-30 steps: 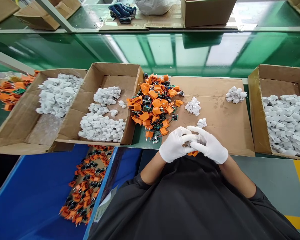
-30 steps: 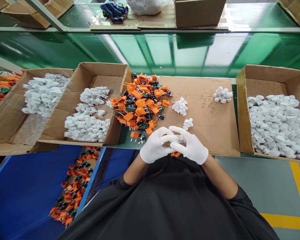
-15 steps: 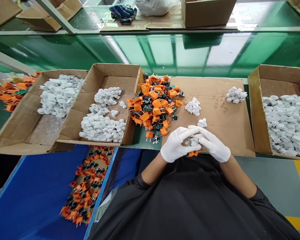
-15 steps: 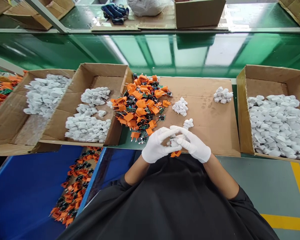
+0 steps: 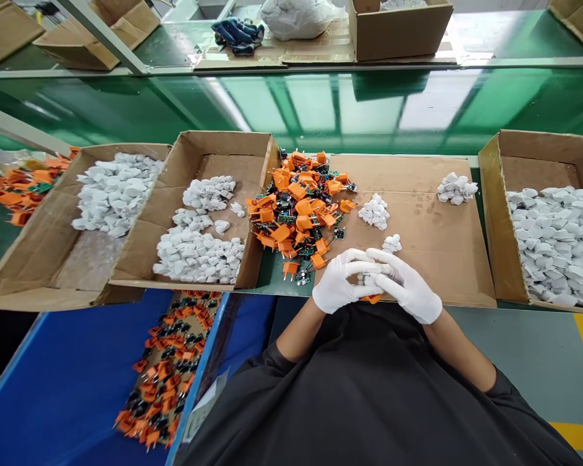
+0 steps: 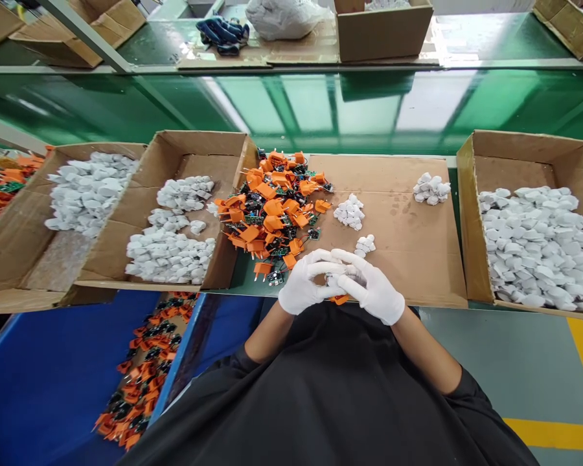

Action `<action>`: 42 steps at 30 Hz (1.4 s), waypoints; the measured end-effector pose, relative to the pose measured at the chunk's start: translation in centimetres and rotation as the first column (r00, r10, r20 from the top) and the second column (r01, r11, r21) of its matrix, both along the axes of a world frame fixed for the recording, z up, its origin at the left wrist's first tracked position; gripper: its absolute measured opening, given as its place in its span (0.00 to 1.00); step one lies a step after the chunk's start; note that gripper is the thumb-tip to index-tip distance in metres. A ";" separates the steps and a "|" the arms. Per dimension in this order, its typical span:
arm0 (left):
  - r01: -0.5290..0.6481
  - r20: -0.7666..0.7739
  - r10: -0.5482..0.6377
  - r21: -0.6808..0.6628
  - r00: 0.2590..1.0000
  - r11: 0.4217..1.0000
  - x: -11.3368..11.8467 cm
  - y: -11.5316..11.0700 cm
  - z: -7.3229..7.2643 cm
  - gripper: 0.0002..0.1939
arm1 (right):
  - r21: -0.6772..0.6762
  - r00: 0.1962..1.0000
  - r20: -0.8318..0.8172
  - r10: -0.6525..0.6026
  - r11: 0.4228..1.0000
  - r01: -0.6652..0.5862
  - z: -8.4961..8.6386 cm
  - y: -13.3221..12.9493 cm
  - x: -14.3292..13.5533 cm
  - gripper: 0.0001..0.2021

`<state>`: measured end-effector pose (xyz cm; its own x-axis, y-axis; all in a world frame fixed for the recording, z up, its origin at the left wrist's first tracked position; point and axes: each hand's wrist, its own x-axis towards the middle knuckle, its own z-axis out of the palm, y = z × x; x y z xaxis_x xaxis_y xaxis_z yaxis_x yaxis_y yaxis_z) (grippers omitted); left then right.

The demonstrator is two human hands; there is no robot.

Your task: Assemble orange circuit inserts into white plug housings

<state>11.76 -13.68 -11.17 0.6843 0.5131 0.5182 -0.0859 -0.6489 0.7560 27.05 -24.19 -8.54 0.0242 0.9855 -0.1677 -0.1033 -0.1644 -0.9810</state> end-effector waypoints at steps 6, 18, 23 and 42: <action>0.005 0.063 -0.007 0.020 0.998 1.000 0.1 0.1 -1.2 0.31 | 0.138 0.983 0.145 -0.114 0.986 0.094 0.3 0.2 -0.4 0.30; -0.021 -0.054 0.003 -0.334 0.999 0.942 0.3 -0.1 -1.6 0.29 | 0.322 0.877 0.340 -0.340 0.918 0.231 1.6 3.6 1.4 0.13; -0.004 -0.068 -0.026 -0.412 0.997 0.911 0.4 -0.2 -1.4 0.29 | 0.188 0.953 0.070 -0.295 0.942 0.278 1.6 5.0 1.0 0.15; 0.010 -0.020 -0.025 -0.540 0.999 0.842 0.1 -0.4 -1.8 0.29 | 0.162 0.832 -0.061 -0.552 0.817 0.554 2.0 15.0 7.9 0.17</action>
